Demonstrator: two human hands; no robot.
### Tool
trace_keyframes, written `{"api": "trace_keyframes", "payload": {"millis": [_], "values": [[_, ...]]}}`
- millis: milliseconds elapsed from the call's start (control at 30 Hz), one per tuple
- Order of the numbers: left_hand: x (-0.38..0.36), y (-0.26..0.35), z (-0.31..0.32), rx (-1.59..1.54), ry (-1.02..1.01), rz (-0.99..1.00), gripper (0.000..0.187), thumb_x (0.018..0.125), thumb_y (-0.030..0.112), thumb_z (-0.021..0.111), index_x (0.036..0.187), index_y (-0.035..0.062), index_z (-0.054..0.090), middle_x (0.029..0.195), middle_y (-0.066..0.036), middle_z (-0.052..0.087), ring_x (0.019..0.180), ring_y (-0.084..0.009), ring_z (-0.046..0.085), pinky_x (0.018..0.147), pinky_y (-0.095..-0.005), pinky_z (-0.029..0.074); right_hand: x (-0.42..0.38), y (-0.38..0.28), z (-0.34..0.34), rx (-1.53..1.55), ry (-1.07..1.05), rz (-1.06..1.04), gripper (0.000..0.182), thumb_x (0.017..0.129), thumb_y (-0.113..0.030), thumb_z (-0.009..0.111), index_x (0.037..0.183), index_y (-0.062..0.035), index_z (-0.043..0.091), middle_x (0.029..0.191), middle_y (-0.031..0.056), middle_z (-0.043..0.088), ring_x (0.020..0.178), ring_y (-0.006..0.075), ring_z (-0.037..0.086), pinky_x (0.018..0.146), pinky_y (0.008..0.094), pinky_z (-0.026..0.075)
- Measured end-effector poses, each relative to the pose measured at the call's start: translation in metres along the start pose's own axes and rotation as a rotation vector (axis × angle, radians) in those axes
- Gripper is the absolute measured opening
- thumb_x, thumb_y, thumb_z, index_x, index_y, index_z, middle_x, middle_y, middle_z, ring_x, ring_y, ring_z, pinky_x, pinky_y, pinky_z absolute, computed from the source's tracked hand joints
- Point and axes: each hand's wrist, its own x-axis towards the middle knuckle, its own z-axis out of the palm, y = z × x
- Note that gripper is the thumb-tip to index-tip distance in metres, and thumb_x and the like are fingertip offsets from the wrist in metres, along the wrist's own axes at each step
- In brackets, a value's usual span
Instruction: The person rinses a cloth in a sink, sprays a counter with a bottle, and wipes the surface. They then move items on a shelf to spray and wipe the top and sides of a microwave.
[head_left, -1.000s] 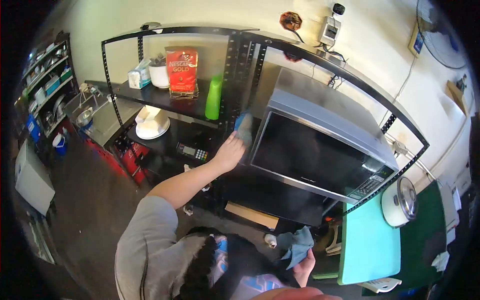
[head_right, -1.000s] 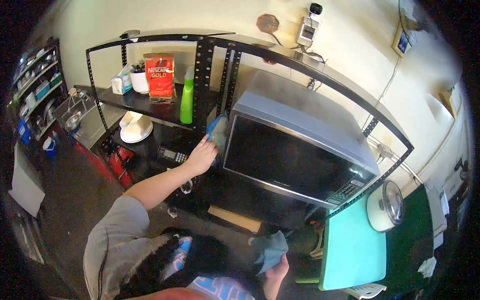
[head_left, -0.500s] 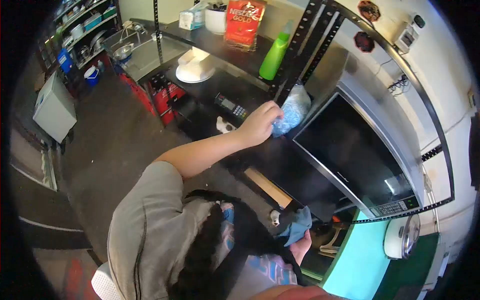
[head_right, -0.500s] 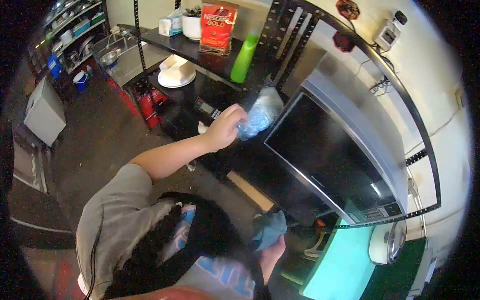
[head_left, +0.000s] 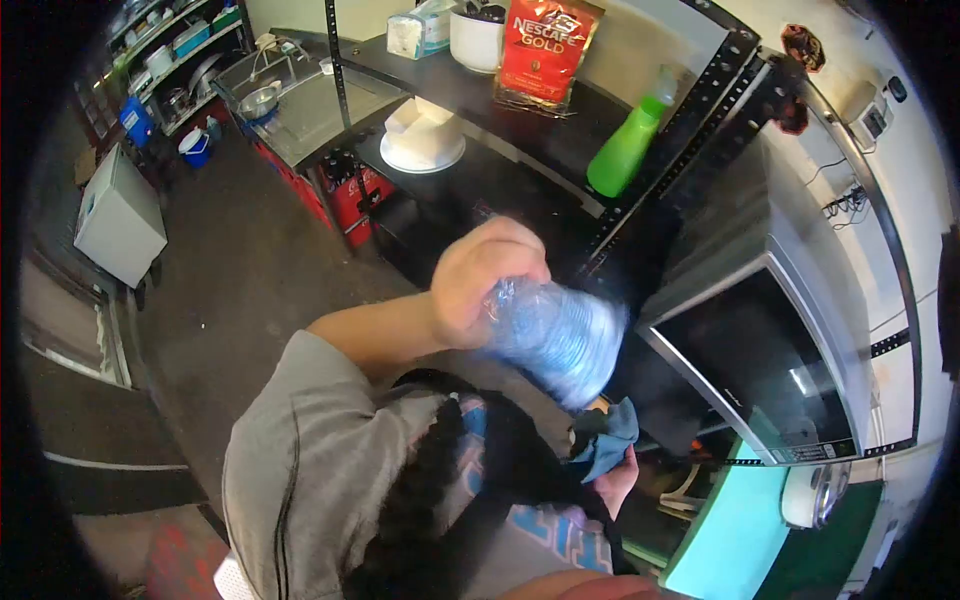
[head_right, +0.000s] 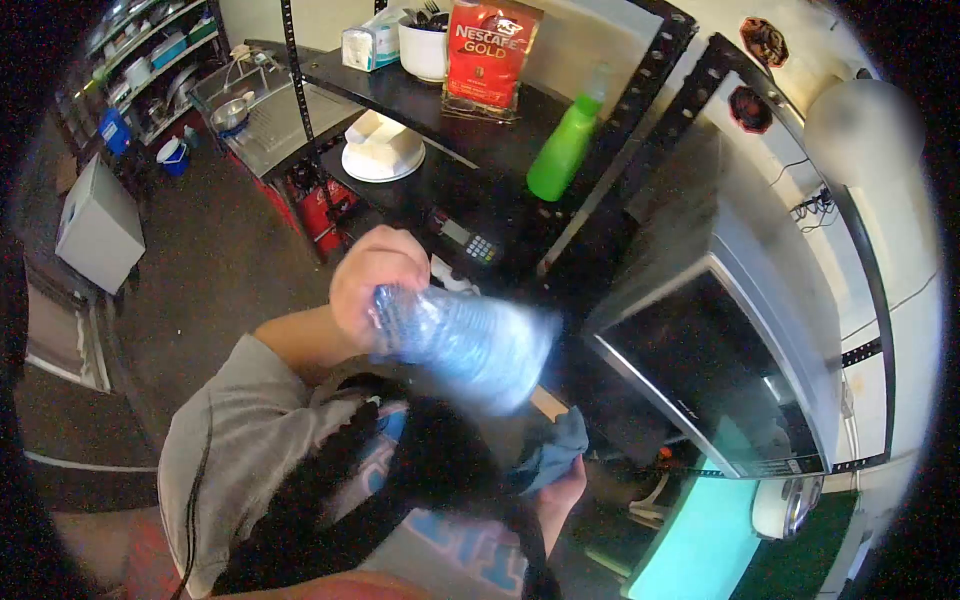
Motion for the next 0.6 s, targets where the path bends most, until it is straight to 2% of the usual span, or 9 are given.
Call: {"api": "trace_keyframes", "payload": {"millis": [67, 133, 167, 267, 367, 400, 467, 533, 600], "values": [[0.013, -0.016, -0.034, 0.0, -0.107, -0.008, 0.019, 0.076, 0.0, 0.066, 0.094, -0.0001, 0.058, 0.088, -0.014, 0.059, 0.075, -0.0302, 0.06, 0.069, -0.0391, 0.049, 0.003, 0.021, 0.01, -0.031, 0.051, -0.012, 0.048, 0.1, -0.023, 0.027, 0.138, -0.0012, 0.047, 0.137, 0.0168, 0.053, 0.124, 0.0339, 0.052, 0.106, 0.0478, 0.041], [0.017, -0.037, -0.064, 0.008, -0.501, -0.379, 0.02, 0.079, 0.008, 0.069, 0.095, 0.0025, 0.06, 0.088, -0.009, 0.06, 0.079, -0.0244, 0.06, 0.068, -0.0311, 0.047, 0.002, 0.044, 0.051, -0.012, 0.131, 0.011, 0.046, 0.1, -0.022, 0.028, 0.135, -0.001, 0.049, 0.136, 0.017, 0.054, 0.122, 0.0343, 0.053, 0.104, 0.0482, 0.042], [0.015, -0.047, -0.076, 0.008, -0.459, -0.408, 0.017, 0.079, 0.006, 0.067, 0.095, 0.0037, 0.061, 0.09, -0.007, 0.061, 0.08, -0.024, 0.061, 0.072, -0.0294, 0.047, 0.017, 0.052, 0.04, 0.078, -0.043, 0.069, 0.046, 0.1, -0.024, 0.028, 0.135, -0.0011, 0.049, 0.135, 0.017, 0.055, 0.122, 0.0343, 0.054, 0.105, 0.0481, 0.041], [0.019, -0.08, -0.129, 0.102, -0.402, -0.355, 0.017, 0.079, 0.004, 0.062, 0.096, 0.0037, 0.062, 0.092, -0.01, 0.062, 0.083, -0.0256, 0.061, 0.075, -0.0308, 0.047, 0.03, 0.081, 0.073, 0.003, 0.059, 0.028, 0.046, 0.1, -0.024, 0.029, 0.135, -0.0008, 0.048, 0.135, 0.0167, 0.055, 0.122, 0.0346, 0.054, 0.105, 0.0482, 0.041], [0.06, -0.111, -0.188, 0.53, -0.235, 0.002, 0.023, 0.075, -0.003, 0.052, 0.095, 0.0024, 0.063, 0.091, -0.011, 0.062, 0.089, -0.0265, 0.061, 0.08, -0.0323, 0.048, 0.04, 0.107, 0.101, 0.004, -0.091, 0.035, 0.046, 0.1, -0.024, 0.031, 0.135, -0.0005, 0.049, 0.136, 0.0155, 0.055, 0.122, 0.034, 0.053, 0.106, 0.0485, 0.04], [0.076, -0.126, -0.209, 0.637, -0.14, 0.133, 0.026, 0.074, -0.005, 0.049, 0.095, 0.0018, 0.063, 0.09, -0.012, 0.062, 0.091, -0.0269, 0.061, 0.081, -0.033, 0.048, 0.043, 0.113, 0.111, 0.005, -0.092, 0.036, 0.046, 0.1, -0.024, 0.031, 0.135, -0.0005, 0.049, 0.136, 0.0155, 0.055, 0.122, 0.034, 0.053, 0.106, 0.0485, 0.04], [0.11, -0.156, -0.253, 0.79, 0.073, 0.218, 0.027, 0.073, -0.008, 0.044, 0.091, 0.0009, 0.062, 0.088, -0.011, 0.062, 0.088, -0.024, 0.06, 0.08, -0.0315, 0.046, 0.044, 0.125, 0.128, -0.047, 0.02, 0.044, 0.046, 0.1, -0.023, 0.031, 0.135, -0.0005, 0.05, 0.136, 0.0143, 0.055, 0.123, 0.0329, 0.053, 0.106, 0.0483, 0.04], [0.136, -0.181, -0.302, 0.843, 0.203, 0.302, 0.015, 0.094, 0.01, 0.058, 0.097, -0.0018, 0.067, 0.096, -0.011, 0.066, 0.073, -0.0204, 0.063, 0.066, -0.0335, 0.053, 0.048, 0.137, 0.133, -0.027, -0.004, 0.026, 0.045, 0.1, -0.024, 0.031, 0.134, -0.0007, 0.051, 0.135, 0.014, 0.056, 0.122, 0.0326, 0.054, 0.105, 0.0481, 0.041], [0.159, -0.206, -0.341, 0.935, 0.353, 0.543, 0.015, 0.094, 0.015, 0.06, 0.093, 0.0006, 0.065, 0.095, -0.009, 0.064, 0.068, -0.0208, 0.061, 0.06, -0.0367, 0.051, 0.051, 0.15, 0.136, -0.007, -0.022, 0.007, 0.045, 0.101, -0.024, 0.032, 0.133, -0.0008, 0.052, 0.135, 0.0138, 0.056, 0.122, 0.0323, 0.054, 0.105, 0.0478, 0.041]]}}
